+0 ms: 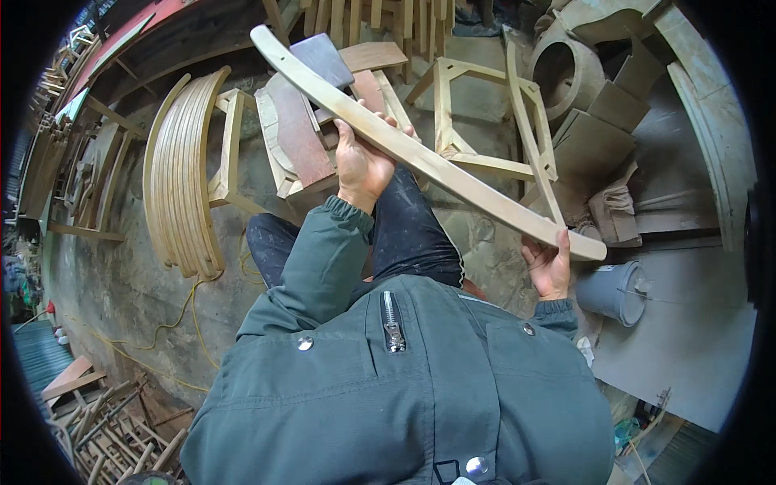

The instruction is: Sanding curved wooden chair components using a machine-mounted sanding block.

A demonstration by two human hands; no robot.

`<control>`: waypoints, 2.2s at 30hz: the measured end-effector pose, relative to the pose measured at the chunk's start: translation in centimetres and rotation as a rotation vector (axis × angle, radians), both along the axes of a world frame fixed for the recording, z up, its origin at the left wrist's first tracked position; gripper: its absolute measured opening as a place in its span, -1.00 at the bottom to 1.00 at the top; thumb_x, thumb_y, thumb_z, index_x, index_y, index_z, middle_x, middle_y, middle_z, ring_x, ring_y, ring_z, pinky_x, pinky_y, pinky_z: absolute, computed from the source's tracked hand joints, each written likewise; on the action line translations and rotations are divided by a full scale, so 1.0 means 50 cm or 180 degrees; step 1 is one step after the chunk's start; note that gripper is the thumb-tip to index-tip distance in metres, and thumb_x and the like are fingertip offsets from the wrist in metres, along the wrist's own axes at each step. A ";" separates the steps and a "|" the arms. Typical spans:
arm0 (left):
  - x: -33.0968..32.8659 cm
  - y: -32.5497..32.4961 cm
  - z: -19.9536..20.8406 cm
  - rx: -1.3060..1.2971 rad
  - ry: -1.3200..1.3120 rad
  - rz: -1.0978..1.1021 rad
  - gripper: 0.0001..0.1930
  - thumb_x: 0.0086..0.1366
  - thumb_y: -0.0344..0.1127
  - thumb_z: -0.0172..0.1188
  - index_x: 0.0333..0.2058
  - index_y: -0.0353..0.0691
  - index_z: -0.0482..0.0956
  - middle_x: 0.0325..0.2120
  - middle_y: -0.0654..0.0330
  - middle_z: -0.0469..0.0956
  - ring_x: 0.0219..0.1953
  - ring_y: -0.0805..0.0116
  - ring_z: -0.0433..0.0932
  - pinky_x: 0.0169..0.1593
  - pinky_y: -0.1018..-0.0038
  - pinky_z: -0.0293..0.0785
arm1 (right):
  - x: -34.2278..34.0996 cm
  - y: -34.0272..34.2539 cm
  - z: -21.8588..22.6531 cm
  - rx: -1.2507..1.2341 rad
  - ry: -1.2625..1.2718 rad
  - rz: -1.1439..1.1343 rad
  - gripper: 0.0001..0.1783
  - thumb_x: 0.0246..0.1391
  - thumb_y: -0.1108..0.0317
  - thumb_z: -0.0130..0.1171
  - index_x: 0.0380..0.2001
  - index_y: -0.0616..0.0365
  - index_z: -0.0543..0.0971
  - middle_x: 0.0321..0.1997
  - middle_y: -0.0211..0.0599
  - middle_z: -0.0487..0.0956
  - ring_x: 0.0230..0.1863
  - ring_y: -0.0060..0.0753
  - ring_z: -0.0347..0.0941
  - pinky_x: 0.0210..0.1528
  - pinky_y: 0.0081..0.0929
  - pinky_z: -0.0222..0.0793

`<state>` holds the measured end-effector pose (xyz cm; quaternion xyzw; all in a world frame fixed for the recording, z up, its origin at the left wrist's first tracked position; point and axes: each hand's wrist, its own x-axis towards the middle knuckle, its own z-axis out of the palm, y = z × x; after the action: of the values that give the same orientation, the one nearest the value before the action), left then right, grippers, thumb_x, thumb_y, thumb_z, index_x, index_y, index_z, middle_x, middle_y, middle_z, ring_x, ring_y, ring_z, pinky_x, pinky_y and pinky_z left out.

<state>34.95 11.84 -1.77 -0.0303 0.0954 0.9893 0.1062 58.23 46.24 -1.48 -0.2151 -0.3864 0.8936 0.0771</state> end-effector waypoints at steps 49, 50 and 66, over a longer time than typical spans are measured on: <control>-0.532 -0.167 -0.074 -0.8679 0.1139 0.0129 0.00 0.47 0.41 -0.26 0.52 -0.39 -0.04 0.56 -0.16 -0.08 0.63 -0.09 -0.28 0.54 -0.23 -0.42 | -0.208 -0.192 -0.020 0.3148 -0.1121 0.2117 -0.13 0.22 0.29 0.27 0.54 0.00 0.15 -0.07 -0.07 0.70 -0.47 -0.42 0.61 -0.40 -0.41 0.59; -0.553 -0.186 -0.073 -0.8744 0.1080 0.0120 0.00 0.47 0.41 -0.26 0.52 -0.39 -0.04 0.56 -0.16 -0.08 0.63 -0.09 -0.28 0.54 -0.24 -0.41 | -0.236 -0.203 -0.023 0.3142 -0.1097 0.2138 -0.13 0.22 0.29 0.27 0.54 0.00 0.15 -0.07 -0.07 0.70 -0.47 -0.42 0.61 -0.40 -0.41 0.59; -0.938 -0.551 -0.077 -0.8801 -0.0029 -0.0073 0.03 0.43 0.54 -0.29 0.57 -0.17 -0.11 0.60 0.00 -0.21 0.62 -0.10 -0.30 0.51 -0.34 -0.34 | -0.693 -0.385 -0.051 0.3694 -0.0009 0.2601 -0.13 0.28 0.12 0.26 0.53 0.04 0.12 0.02 0.30 0.65 0.04 0.30 0.65 0.06 -0.07 0.57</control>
<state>-11.96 -15.69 -5.63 -0.1124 0.9895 0.0904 -0.0015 23.58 26.97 -4.02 0.0217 -0.8500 0.5006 -0.1626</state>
